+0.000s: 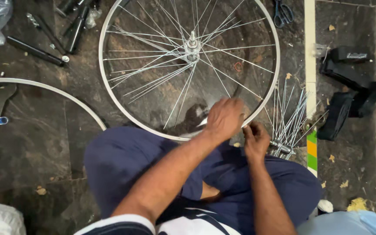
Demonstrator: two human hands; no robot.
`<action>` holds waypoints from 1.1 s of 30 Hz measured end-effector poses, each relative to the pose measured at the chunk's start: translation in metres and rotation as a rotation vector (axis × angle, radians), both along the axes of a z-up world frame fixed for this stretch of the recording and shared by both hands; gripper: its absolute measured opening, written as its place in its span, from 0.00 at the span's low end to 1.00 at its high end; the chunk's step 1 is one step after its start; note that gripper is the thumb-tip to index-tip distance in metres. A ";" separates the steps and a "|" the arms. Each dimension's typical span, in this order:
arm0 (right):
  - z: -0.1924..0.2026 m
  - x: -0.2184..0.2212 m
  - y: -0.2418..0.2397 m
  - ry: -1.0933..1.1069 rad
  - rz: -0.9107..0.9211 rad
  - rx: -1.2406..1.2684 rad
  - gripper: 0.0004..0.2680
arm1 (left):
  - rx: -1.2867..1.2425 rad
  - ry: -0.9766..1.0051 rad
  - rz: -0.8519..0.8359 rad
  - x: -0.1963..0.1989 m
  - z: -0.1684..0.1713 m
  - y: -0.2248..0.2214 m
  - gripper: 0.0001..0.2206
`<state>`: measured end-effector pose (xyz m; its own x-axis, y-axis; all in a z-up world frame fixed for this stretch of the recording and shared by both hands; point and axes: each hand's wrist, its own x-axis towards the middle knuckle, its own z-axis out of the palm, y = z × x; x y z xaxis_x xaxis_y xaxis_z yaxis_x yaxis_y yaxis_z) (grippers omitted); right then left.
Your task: The person threads spokes into a bicycle wheel hub and attaches them to the rim while sitting on the floor.
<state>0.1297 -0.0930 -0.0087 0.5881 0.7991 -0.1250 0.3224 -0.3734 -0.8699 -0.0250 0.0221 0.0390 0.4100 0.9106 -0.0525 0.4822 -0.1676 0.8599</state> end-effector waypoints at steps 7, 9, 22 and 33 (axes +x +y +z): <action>-0.004 0.001 0.001 0.058 0.046 0.165 0.08 | 0.152 0.063 -0.717 0.013 -0.002 0.055 0.17; -0.007 0.002 0.002 0.147 0.075 0.133 0.07 | 0.030 0.041 -0.736 0.020 -0.015 0.063 0.17; 0.002 -0.003 0.004 0.198 0.026 0.102 0.08 | 0.009 0.020 -0.744 0.034 -0.036 0.061 0.19; 0.004 0.002 -0.006 0.610 -0.149 0.100 0.07 | 0.013 -0.041 -0.723 0.027 -0.019 0.056 0.14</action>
<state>0.1322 -0.0991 -0.0050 0.5407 0.7391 -0.4017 -0.2913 -0.2835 -0.9137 0.0016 0.0784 0.0196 0.9115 0.4111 -0.0151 0.2143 -0.4432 0.8704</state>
